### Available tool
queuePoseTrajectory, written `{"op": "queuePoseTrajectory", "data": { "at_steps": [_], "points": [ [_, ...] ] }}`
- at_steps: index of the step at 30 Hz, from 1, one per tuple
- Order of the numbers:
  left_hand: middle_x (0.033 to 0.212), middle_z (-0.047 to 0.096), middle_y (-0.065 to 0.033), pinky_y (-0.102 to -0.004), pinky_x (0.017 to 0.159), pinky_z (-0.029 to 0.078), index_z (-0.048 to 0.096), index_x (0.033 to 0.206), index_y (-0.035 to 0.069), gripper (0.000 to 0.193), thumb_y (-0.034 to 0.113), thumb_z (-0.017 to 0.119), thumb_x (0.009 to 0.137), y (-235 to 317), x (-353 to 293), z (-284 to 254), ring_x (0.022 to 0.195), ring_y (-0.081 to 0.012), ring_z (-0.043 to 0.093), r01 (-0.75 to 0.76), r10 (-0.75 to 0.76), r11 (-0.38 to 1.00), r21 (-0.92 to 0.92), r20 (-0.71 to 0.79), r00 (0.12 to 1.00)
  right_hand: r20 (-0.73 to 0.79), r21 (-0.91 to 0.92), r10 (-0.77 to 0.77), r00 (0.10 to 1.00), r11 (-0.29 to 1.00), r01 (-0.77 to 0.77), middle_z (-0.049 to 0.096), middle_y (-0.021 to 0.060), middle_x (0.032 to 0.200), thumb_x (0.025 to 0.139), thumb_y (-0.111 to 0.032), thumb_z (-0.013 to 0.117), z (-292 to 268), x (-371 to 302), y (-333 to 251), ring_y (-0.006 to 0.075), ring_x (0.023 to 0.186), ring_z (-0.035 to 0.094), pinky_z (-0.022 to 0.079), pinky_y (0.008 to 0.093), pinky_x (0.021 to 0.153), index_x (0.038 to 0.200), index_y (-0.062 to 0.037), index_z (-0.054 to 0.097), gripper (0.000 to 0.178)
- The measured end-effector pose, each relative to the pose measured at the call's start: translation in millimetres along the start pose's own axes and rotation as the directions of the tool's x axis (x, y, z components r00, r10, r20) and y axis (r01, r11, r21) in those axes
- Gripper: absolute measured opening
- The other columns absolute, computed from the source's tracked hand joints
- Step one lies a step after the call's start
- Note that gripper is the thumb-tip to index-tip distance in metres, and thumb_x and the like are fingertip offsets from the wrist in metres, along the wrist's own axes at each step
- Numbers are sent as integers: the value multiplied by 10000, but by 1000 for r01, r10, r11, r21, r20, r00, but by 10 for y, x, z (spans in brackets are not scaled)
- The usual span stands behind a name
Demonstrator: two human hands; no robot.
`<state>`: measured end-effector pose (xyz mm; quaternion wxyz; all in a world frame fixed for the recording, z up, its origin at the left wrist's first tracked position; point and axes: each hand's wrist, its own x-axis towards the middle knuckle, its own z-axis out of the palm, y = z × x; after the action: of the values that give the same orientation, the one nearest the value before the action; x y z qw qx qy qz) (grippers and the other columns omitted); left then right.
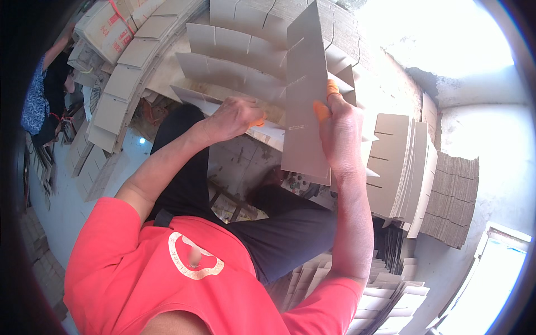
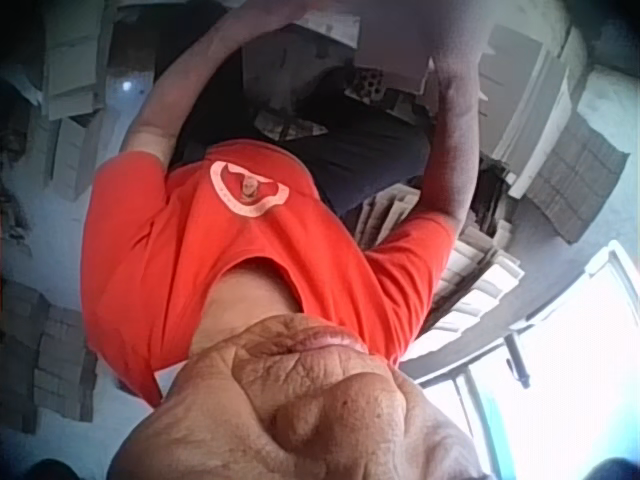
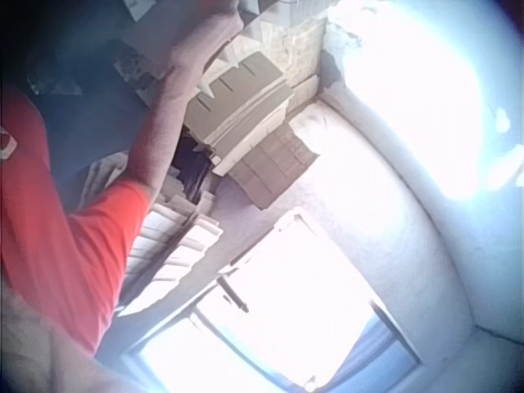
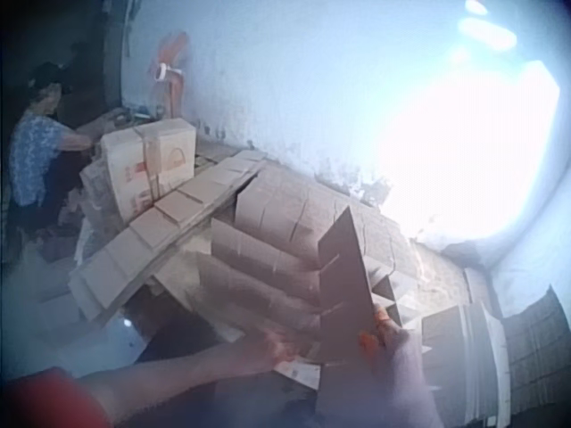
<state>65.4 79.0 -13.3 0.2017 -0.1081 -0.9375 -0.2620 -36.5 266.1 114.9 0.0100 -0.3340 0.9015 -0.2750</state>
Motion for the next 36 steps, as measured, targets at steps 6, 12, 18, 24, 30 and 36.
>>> {"op": "queuePoseTrajectory", "data": {
  "at_steps": [6,12,18,24,30,36],
  "points": [
    [638,581,-110,-405,641,502,598,710,40,63,-18,589,690,4,19,14,711,-284,618,23,-23,1000,-6,21,1000,-84,1,-41,996,999,42,555,184,678,864,-9,624,81,-89,36,113,554,485,443,262,553,1256,22,552,400],
    [617,570,-99,-387,604,491,626,747,35,43,42,651,712,-39,11,51,678,-259,600,-17,17,1000,18,-1,1000,-82,104,-32,996,994,40,332,-9,643,855,-22,645,206,-102,79,43,585,328,314,178,526,1257,21,558,413],
    [630,595,-112,-405,635,508,603,706,37,56,-16,590,690,-10,34,12,694,-276,619,13,-13,1000,-17,18,1000,-100,95,-49,994,994,58,335,-15,625,868,-37,635,222,-123,111,48,579,321,319,186,519,1260,-1,565,400],
    [612,572,-101,-386,600,494,622,737,29,61,47,663,696,-37,9,51,664,-260,598,-20,20,1000,4,-13,1000,-40,35,-16,999,999,18,360,30,613,871,-35,627,252,-126,108,53,577,329,348,215,506,1232,2,581,366],
    [613,567,-89,-377,605,492,628,755,29,90,77,688,709,-39,29,59,656,-251,588,-44,44,999,-1,-8,999,-6,54,-193,981,980,193,526,148,628,864,-20,614,515,-38,274,191,540,498,426,313,541,1083,60,604,234],
    [630,583,-86,-375,616,494,630,755,36,66,69,675,720,-55,61,61,661,-246,585,-7,8,1000,8,-11,1000,196,-149,61,979,988,-32,633,239,795,891,-40,522,467,86,168,384,733,635,500,459,644,1103,68,566,242]
  ]
}}
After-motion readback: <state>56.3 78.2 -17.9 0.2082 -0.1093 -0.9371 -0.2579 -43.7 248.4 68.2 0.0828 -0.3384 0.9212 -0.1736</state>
